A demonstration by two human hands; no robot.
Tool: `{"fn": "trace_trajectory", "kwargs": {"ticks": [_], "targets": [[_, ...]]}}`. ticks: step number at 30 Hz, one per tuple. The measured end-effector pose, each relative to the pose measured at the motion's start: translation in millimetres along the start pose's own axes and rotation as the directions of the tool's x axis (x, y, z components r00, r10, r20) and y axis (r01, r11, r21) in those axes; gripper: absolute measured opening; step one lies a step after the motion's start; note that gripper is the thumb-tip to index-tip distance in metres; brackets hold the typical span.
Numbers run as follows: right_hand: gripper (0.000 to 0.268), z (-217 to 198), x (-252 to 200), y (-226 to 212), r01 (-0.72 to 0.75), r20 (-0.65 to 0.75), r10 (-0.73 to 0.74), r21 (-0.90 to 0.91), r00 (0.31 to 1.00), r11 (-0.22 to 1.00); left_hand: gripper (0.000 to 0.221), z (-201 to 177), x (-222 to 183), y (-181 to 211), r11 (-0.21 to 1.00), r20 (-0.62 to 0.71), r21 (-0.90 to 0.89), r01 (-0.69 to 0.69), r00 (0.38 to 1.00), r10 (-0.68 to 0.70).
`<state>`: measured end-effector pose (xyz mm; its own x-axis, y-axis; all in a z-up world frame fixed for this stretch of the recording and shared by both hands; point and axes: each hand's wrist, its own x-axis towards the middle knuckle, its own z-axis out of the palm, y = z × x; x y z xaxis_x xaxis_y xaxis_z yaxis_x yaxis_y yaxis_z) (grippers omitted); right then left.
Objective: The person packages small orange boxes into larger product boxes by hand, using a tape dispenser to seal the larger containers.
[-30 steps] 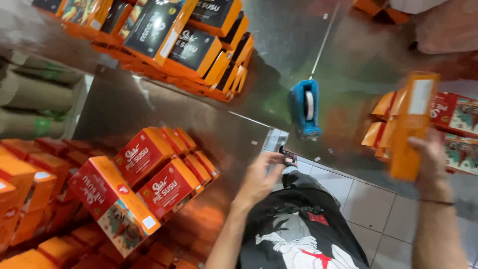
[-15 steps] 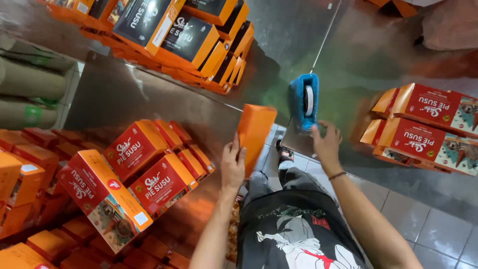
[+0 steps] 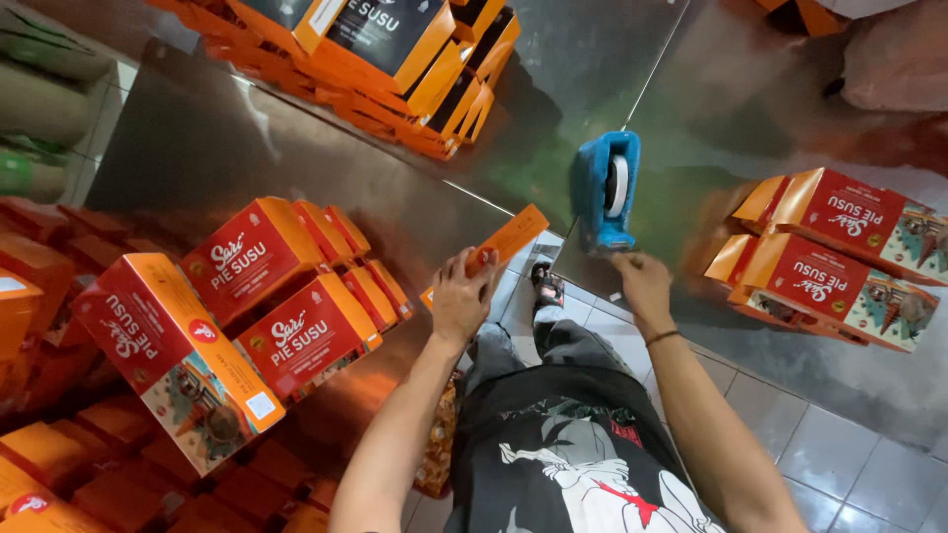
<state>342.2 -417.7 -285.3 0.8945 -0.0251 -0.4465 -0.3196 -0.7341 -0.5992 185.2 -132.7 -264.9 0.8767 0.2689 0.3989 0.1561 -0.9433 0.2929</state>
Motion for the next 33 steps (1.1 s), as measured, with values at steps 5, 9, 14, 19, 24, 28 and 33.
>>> {"fn": "trace_trajectory", "kwargs": {"ticks": [5,9,14,19,24,28,33], "targets": [[0.023,11.6,-9.9,-9.2,0.202,0.089,-0.185,-0.252,0.979,0.947,0.017,16.7,-4.8,-16.0,0.993,0.018,-0.121,0.007,1.000,-0.005],[0.026,45.9,-91.9,-100.8,0.124,0.409,-0.191,0.185,0.892,0.975,0.020,15.7,-9.5,-18.4,0.976,0.016,-0.214,0.023,1.000,-0.020],[0.031,98.9,-80.4,-117.9,0.051,0.363,-0.128,0.214,0.923,0.975,0.018,7.7,-6.3,-17.7,0.977,0.036,-0.214,0.027,0.999,-0.020],[0.042,133.1,-67.0,-87.3,-0.078,0.302,-0.019,0.306,0.953,0.949,0.025,6.6,-9.4,-19.9,0.960,0.029,-0.279,0.031,0.999,-0.024],[0.051,147.3,-64.4,-96.2,-0.103,0.344,-0.046,0.402,0.938,0.910,0.021,13.3,-6.3,-25.7,0.952,0.046,-0.307,0.012,0.999,0.003],[0.071,144.9,-68.1,-96.9,-0.138,0.416,0.035,0.221,0.909,0.965,0.028,5.4,-5.1,-21.4,0.947,0.086,-0.316,0.051,0.996,-0.025],[0.033,153.1,-66.6,-79.2,-0.013,0.350,-0.194,0.509,0.916,0.860,0.022,-4.0,5.2,-25.1,0.899,0.219,-0.415,0.140,0.974,-0.050]]}}
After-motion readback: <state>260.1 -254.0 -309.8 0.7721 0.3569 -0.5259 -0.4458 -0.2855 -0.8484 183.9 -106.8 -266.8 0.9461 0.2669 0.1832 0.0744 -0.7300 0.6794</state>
